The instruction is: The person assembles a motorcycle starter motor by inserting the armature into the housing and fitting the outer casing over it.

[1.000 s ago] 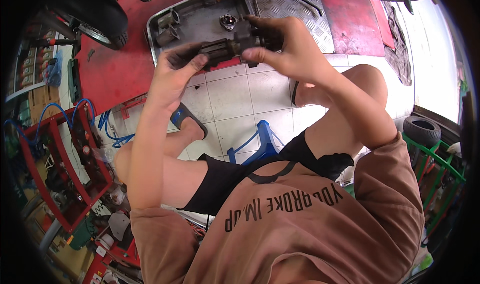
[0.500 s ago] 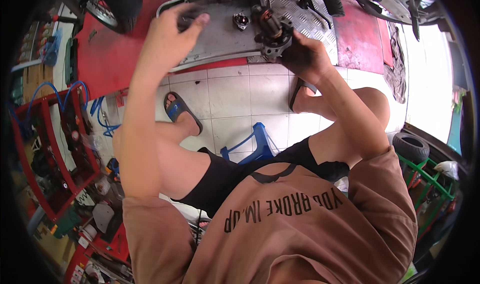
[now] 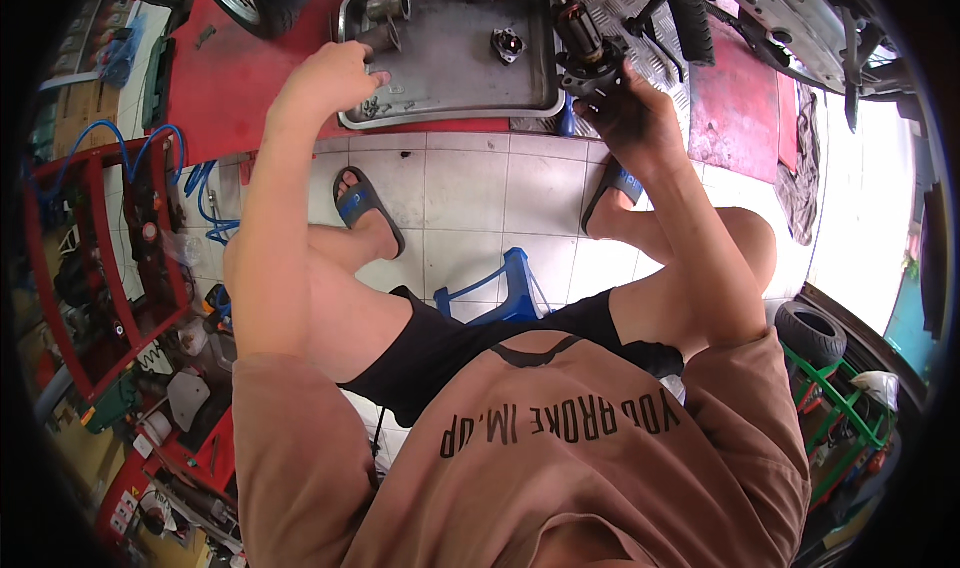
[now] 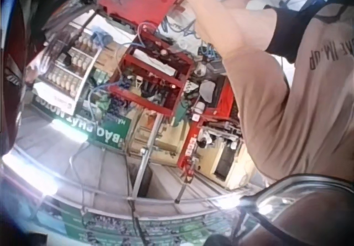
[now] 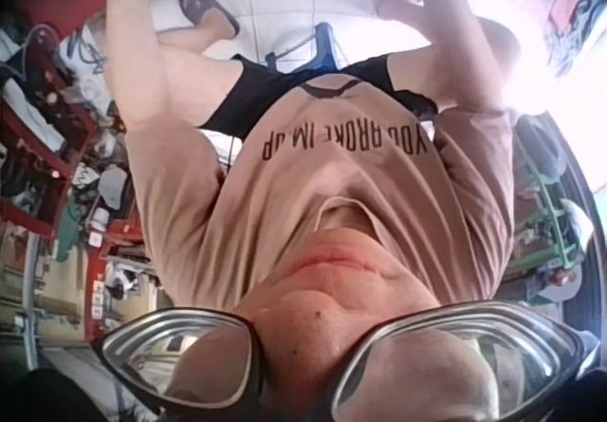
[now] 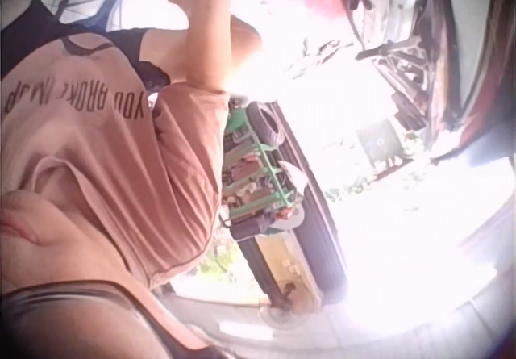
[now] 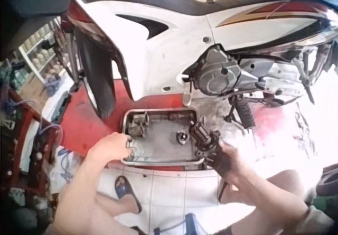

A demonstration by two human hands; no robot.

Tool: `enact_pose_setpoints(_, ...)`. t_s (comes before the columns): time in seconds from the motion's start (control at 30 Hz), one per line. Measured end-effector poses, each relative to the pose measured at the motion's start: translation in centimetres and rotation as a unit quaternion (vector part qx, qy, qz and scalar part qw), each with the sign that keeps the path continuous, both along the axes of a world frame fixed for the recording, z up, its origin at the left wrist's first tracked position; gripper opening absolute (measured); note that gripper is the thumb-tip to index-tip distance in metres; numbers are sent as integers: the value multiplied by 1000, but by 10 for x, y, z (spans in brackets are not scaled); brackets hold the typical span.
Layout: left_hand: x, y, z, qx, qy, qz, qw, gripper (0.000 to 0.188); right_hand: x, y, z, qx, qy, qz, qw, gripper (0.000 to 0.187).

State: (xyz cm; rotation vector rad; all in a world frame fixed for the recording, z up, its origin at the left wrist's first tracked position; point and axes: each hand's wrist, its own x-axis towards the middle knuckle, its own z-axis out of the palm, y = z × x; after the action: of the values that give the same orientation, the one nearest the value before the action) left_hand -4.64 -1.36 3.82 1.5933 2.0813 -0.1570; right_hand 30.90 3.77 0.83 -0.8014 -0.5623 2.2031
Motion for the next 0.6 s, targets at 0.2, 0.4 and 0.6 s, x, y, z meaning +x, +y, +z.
enact_pose_setpoints(0.2,11,-1,-14,-40,-12,-36,998,55,-16,3,0,5,-81,4,997,32)
enact_pose_setpoints(0.4,35,3,-2,-13,-71,-61,996,53,-32,-9,9,-7,-145,37,989,46)
enact_pose_setpoints(0.6,61,3,14,50,-311,-22,949,58,-47,-15,9,19,-273,83,958,70)
